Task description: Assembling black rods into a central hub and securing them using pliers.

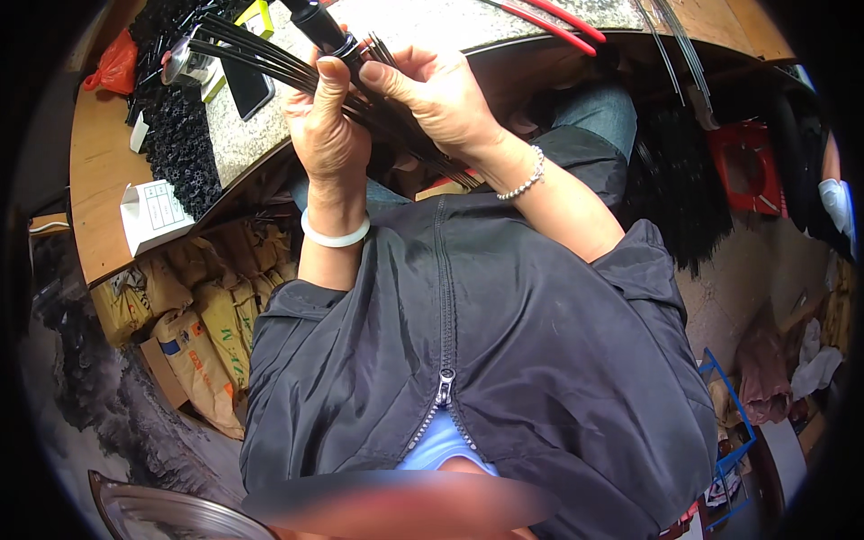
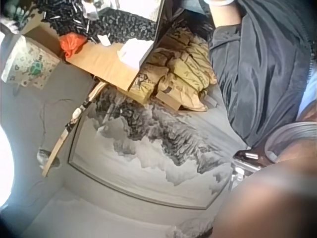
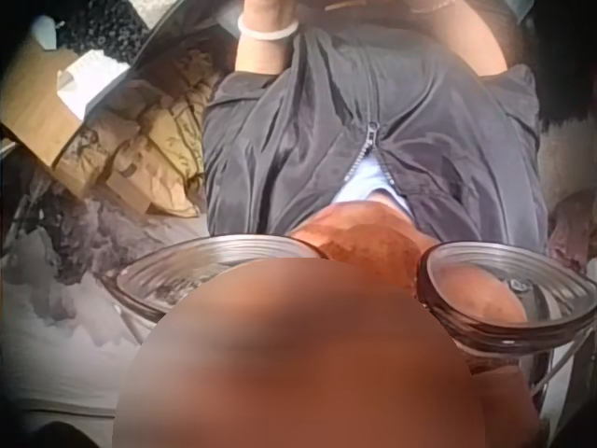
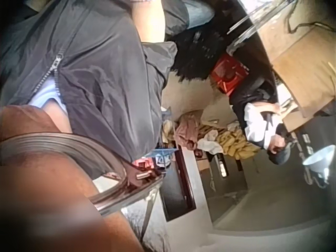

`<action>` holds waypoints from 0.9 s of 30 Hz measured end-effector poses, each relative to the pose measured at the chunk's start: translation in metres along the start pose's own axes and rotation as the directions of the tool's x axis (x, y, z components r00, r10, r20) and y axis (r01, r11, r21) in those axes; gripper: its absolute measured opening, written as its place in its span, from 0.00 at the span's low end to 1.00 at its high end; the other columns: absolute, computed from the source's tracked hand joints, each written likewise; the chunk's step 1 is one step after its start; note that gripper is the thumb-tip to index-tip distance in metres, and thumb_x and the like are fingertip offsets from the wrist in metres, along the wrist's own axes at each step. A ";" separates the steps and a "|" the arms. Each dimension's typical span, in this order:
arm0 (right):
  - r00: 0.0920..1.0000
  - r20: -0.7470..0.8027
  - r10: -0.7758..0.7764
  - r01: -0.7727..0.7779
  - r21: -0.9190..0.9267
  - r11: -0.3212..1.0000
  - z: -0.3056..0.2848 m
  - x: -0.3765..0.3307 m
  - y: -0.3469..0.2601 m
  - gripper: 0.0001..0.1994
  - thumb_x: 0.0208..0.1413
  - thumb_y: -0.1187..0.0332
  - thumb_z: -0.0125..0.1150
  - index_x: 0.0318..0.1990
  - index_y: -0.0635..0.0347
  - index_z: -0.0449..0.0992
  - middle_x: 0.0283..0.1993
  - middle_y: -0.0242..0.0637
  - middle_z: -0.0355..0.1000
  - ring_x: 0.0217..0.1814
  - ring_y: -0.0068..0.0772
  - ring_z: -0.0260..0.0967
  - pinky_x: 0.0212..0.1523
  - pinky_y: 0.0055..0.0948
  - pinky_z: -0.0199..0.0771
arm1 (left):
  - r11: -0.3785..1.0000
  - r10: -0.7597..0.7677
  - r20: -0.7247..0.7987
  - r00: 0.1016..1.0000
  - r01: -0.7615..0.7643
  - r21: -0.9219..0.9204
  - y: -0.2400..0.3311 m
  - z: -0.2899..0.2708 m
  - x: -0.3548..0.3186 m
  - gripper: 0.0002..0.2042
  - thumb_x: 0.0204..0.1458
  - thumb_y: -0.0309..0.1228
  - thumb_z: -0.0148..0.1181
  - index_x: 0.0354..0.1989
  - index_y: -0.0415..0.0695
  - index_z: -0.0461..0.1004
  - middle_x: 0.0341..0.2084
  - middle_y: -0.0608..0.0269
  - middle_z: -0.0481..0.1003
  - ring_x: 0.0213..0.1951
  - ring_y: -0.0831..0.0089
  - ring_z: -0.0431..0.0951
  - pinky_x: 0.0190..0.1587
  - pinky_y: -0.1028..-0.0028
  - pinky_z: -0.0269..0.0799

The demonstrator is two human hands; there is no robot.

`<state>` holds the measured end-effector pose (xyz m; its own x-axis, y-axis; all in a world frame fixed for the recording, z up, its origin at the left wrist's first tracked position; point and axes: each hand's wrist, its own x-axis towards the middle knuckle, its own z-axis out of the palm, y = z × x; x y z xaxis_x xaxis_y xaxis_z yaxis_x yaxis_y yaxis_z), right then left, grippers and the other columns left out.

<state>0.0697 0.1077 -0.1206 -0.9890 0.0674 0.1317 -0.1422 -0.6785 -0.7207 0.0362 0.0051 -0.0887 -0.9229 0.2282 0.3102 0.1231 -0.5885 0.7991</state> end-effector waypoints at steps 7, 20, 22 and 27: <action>1.000 0.013 -0.020 0.019 0.079 0.997 0.004 0.001 0.001 0.06 0.53 0.72 0.57 0.37 0.64 0.73 0.35 0.31 0.73 0.35 0.17 0.69 0.40 0.17 0.69 | 0.997 0.059 0.007 0.998 -0.059 0.049 -0.004 -0.002 0.004 0.11 0.49 0.29 0.60 0.39 0.37 0.74 0.30 0.65 0.76 0.30 0.81 0.73 0.36 0.82 0.68; 0.999 0.035 0.038 -0.038 0.021 0.999 -0.006 0.004 -0.001 0.07 0.53 0.73 0.55 0.38 0.65 0.73 0.35 0.33 0.73 0.36 0.19 0.69 0.39 0.17 0.69 | 0.994 -0.018 0.036 0.999 0.014 0.104 -0.004 -0.011 0.002 0.16 0.51 0.34 0.56 0.44 0.36 0.69 0.34 0.62 0.74 0.35 0.75 0.74 0.41 0.76 0.69; 0.994 0.103 0.045 -0.052 0.063 0.997 -0.007 0.005 -0.003 0.07 0.53 0.73 0.55 0.38 0.65 0.73 0.35 0.33 0.73 0.36 0.19 0.69 0.39 0.17 0.69 | 0.995 -0.049 0.043 0.998 0.045 0.086 -0.005 -0.013 0.002 0.17 0.51 0.35 0.56 0.45 0.36 0.68 0.35 0.61 0.74 0.35 0.75 0.74 0.41 0.76 0.69; 0.999 0.028 0.023 -0.022 -0.063 0.998 0.002 -0.002 -0.004 0.07 0.53 0.73 0.56 0.38 0.65 0.73 0.35 0.34 0.73 0.36 0.18 0.69 0.39 0.17 0.69 | 0.989 -0.097 0.018 0.995 0.094 0.117 0.001 -0.010 -0.001 0.13 0.50 0.30 0.58 0.42 0.36 0.69 0.32 0.63 0.73 0.33 0.77 0.73 0.38 0.79 0.68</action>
<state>0.0722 0.1089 -0.1166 -0.9905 0.0313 0.1336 -0.1231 -0.6327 -0.7646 0.0342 -0.0036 -0.0932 -0.9237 0.2980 0.2407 0.0778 -0.4693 0.8796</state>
